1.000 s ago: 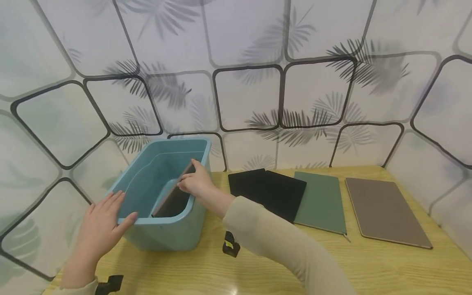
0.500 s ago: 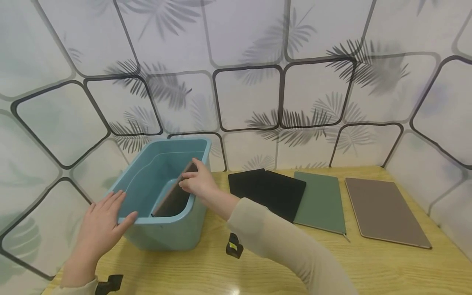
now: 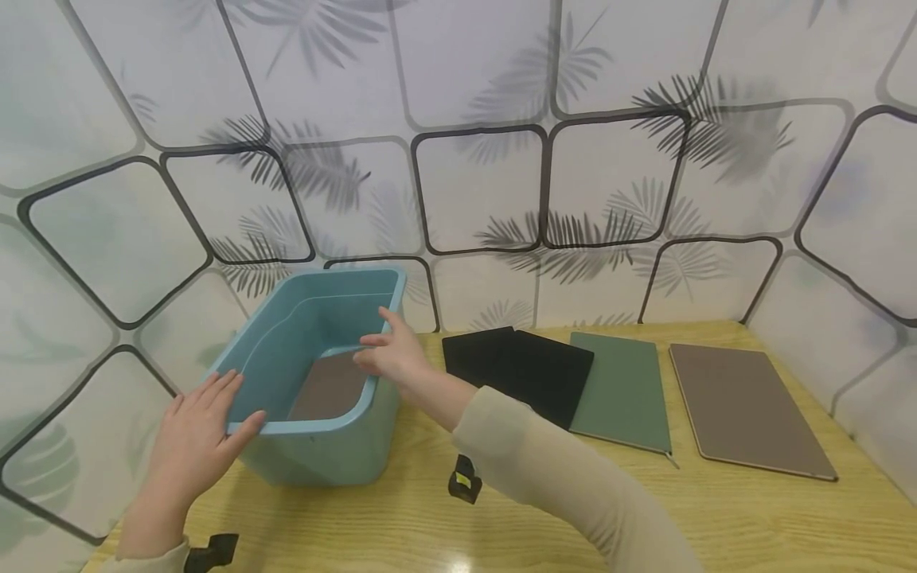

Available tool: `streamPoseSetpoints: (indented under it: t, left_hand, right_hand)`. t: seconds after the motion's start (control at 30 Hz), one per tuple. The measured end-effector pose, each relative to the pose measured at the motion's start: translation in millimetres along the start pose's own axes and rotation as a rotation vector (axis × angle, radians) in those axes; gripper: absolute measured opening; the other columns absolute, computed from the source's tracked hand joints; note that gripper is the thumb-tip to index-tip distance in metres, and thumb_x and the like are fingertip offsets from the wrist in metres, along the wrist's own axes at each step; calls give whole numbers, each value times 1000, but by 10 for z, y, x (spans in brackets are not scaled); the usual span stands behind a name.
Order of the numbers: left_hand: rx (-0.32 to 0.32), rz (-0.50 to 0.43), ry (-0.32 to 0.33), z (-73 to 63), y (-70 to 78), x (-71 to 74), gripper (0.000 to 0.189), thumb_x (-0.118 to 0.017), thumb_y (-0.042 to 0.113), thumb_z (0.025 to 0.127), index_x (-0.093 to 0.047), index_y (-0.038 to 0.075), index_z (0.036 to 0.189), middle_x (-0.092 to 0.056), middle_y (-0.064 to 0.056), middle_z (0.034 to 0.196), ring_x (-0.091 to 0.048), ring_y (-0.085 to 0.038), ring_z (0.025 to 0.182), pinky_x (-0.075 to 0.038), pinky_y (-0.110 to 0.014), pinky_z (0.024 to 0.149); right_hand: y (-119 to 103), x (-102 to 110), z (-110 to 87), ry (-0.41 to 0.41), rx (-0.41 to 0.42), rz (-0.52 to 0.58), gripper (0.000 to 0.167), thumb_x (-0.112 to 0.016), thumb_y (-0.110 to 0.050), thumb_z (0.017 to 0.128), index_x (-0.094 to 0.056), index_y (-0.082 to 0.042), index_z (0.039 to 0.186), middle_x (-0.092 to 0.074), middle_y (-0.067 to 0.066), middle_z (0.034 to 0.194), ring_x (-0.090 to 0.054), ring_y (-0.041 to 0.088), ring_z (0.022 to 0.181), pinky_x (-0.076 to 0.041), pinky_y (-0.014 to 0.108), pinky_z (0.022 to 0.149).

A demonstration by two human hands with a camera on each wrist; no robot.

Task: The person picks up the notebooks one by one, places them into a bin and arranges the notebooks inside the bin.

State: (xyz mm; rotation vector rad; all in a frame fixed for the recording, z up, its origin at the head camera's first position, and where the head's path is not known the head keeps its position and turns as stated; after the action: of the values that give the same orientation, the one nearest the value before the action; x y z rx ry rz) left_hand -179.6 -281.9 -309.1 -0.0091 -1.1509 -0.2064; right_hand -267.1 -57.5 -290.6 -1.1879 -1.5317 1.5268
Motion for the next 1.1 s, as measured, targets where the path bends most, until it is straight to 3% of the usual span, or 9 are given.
streamPoseSetpoints:
  t: [0.6,1.1]
  left_hand:
    - [-9,3,-10,13,20,6,68,-48,47,86,-43,-8,126,-40,-26,128,-31,-41,120,-20,-63,89]
    - [-15,6,-3,10,25,19,66,-48,47,86,-45,-7,124,-41,-25,127,-32,-41,118,-22,-63,87]
  right_hand:
    - [-20,265,-79,10,28,20,76,-58,3,82,-16,-15,142,-45,18,127,-54,27,104,-45,34,86]
    - [43,619,-240,9,49,26,73,-55,1,85,-13,-13,142,-43,17,129,-50,30,109,-44,33,87]
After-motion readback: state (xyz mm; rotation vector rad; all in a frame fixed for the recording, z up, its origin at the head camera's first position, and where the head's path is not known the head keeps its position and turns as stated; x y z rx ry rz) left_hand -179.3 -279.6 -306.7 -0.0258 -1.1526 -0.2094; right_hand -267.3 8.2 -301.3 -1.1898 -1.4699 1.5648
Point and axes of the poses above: each hand's wrist, its own z-axis towards the middle knuckle, its own x-axis out of the back of the hand, y = z × x, the point moved 4 cm from there along z, towards the middle knuckle
